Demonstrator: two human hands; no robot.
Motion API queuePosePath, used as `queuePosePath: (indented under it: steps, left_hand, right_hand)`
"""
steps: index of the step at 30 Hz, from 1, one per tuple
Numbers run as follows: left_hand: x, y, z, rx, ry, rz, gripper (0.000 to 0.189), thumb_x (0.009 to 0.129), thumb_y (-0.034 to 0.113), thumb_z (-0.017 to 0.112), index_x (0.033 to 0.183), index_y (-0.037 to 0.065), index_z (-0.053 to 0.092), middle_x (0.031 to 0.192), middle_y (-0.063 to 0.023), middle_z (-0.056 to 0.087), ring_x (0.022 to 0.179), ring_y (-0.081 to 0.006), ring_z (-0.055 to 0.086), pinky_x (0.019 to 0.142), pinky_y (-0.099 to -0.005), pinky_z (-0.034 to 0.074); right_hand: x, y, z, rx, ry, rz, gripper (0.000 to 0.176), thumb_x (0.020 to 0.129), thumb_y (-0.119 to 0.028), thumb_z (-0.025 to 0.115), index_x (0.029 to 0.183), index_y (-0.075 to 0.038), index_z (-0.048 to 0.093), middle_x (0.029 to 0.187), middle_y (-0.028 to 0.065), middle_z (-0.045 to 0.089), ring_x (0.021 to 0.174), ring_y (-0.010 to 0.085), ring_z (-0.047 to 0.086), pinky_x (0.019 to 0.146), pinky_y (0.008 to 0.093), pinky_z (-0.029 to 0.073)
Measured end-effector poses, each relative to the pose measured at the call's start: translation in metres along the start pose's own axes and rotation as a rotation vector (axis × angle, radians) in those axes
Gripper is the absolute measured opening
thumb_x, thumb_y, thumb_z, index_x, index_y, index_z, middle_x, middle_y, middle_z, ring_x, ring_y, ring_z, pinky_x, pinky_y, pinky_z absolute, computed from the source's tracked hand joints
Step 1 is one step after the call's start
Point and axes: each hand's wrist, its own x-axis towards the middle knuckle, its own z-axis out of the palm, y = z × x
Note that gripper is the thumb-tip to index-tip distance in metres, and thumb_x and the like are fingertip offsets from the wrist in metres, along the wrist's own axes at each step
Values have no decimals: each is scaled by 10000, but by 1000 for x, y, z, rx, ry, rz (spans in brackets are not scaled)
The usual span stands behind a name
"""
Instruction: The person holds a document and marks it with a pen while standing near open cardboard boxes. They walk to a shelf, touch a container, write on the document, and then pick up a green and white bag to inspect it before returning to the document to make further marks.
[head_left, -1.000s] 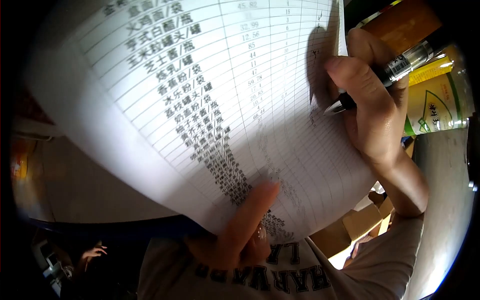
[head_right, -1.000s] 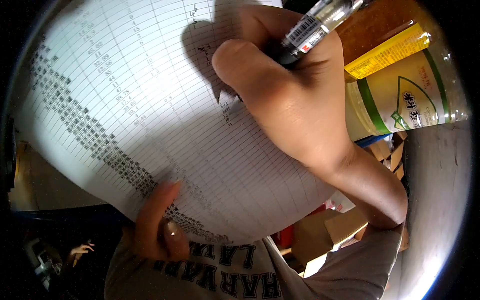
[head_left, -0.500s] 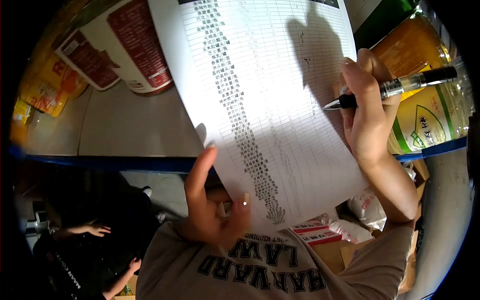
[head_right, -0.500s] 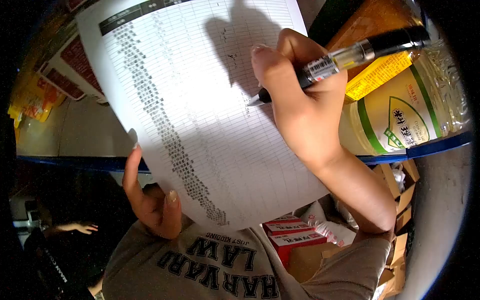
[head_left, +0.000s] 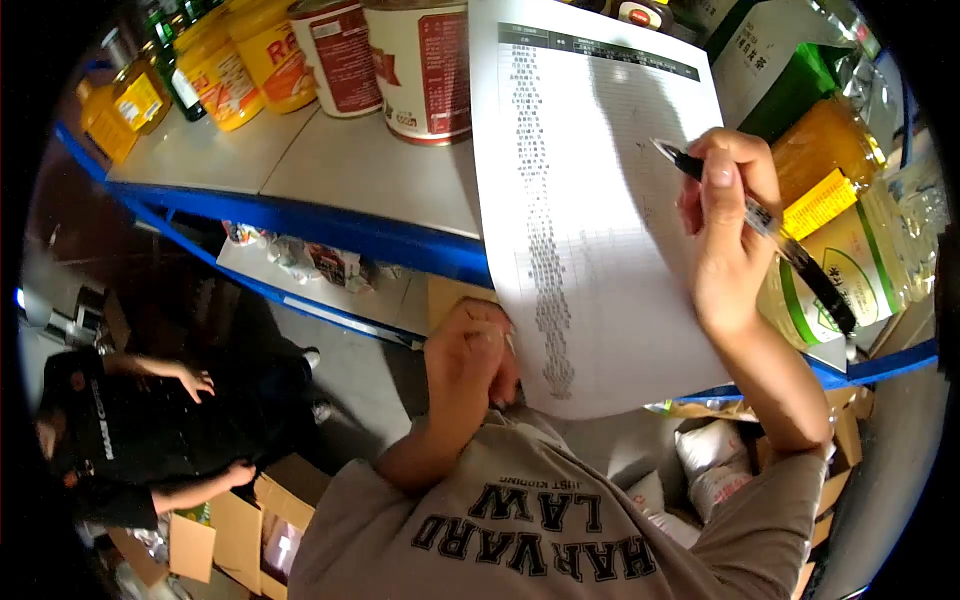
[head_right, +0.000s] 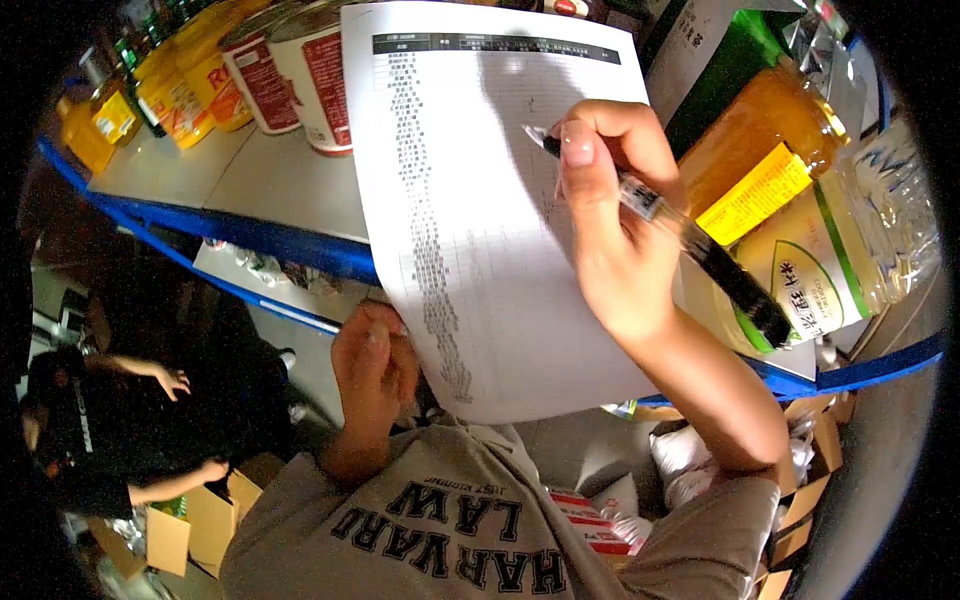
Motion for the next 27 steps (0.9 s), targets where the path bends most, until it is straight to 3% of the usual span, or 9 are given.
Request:
queuePosePath:
  steps: [4,5,9,15,18,19,22,24,27]
  left_hand:
    - [7,-10,11,216,215,174,173,832,196,441,780,30,444,500,17,400,398,-29,338,370,-169,257]
    - [5,-12,9,301,162,167,205,830,215,451,780,20,485,556,26,442,463,-18,364,410,-167,273]
    - [-11,-9,29,371,143,80,255,821,228,471,857,-15,541,708,-3,525,617,-35,434,537,-176,341]
    - [-24,-30,36,103,246,-27,306,808,272,493,782,-22,571,704,-18,547,630,-49,465,560,-193,369]
    - [-36,-28,48,223,259,-62,320,809,287,491,776,-19,578,693,-22,553,632,-54,477,562,-196,374]
    - [-42,-27,47,297,205,-54,345,812,299,482,792,-34,572,698,-22,554,636,-57,478,560,-204,380]
    - [-58,-30,50,507,237,24,356,814,297,475,796,-49,555,655,-54,556,574,-84,485,523,-224,384]
    - [-66,-33,44,693,239,18,348,814,287,473,802,-54,541,621,-88,543,528,-112,482,497,-240,383]
    - [-84,-34,37,840,254,58,334,813,273,474,789,-56,533,581,-128,517,480,-151,477,472,-259,380]
  right_hand:
    - [-3,-4,-4,87,-18,12,161,854,-182,404,813,-32,445,677,15,432,503,37,352,439,155,294]
    - [-4,-9,-4,160,13,46,86,826,-99,457,792,-20,455,639,-31,417,555,28,331,494,161,277]
    - [-6,-16,-8,99,-30,0,74,812,-80,479,786,-14,461,639,-31,426,552,31,336,490,160,291]
    - [-12,-21,-11,165,-29,-87,50,798,-38,465,772,3,453,618,-2,450,519,29,349,459,160,288]
    - [-17,-26,-15,151,-59,-60,125,833,-120,418,825,-4,466,651,2,417,575,40,351,530,171,288]
    - [-18,-27,-16,126,-62,-38,140,834,-136,428,838,-2,465,666,18,432,596,65,376,562,178,313]
    - [-18,-20,-16,-96,-16,-299,58,787,-34,469,820,13,475,631,67,480,523,103,420,505,207,365]
    - [-26,-33,-21,-9,-207,74,75,757,-27,506,825,4,495,771,137,511,730,216,507,669,265,395]
    - [-32,-11,-37,-333,-109,-340,107,685,-28,575,765,-5,507,824,157,524,871,319,471,739,344,387]
